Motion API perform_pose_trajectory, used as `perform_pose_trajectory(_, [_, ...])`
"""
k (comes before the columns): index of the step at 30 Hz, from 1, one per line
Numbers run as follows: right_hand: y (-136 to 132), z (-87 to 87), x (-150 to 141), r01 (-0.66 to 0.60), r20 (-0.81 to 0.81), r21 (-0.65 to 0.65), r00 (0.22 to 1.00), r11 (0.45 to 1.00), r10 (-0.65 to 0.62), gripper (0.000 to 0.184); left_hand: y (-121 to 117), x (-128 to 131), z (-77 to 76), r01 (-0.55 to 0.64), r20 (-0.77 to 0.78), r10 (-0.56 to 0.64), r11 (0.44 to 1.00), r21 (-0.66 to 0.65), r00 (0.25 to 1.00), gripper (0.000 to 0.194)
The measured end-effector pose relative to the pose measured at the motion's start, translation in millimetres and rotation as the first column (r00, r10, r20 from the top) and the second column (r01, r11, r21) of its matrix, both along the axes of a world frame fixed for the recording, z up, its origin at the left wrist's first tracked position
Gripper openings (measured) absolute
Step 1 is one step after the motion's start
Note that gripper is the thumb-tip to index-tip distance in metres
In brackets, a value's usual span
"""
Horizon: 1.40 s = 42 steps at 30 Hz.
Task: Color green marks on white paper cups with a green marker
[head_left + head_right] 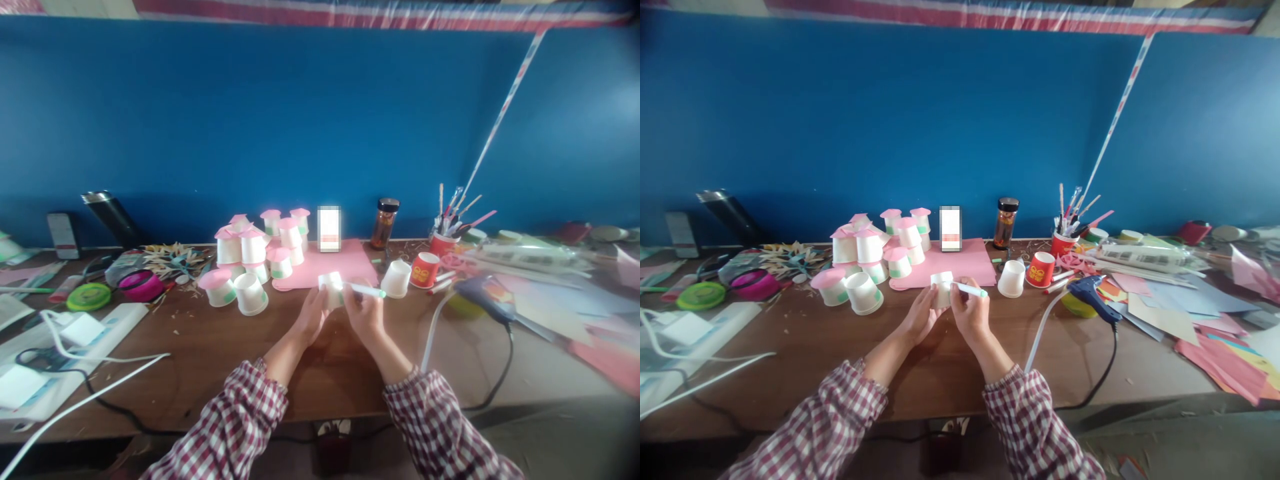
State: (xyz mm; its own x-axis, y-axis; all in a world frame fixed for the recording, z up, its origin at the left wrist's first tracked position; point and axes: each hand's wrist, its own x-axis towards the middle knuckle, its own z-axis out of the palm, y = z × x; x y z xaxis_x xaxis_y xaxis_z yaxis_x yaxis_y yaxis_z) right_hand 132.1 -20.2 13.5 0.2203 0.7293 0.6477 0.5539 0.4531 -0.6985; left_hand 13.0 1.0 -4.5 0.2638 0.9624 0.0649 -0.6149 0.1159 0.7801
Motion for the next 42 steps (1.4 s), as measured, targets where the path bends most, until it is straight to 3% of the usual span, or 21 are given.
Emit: perform_pose_trajectory(42, [-1.6,-3.7,-2.4,-0.038,0.046,0.016,0.998,0.999,0.037,0.019,-2.3,-1.2,2.9,-0.014,-0.056,0.017,0.998,0.062,0.998,0.025])
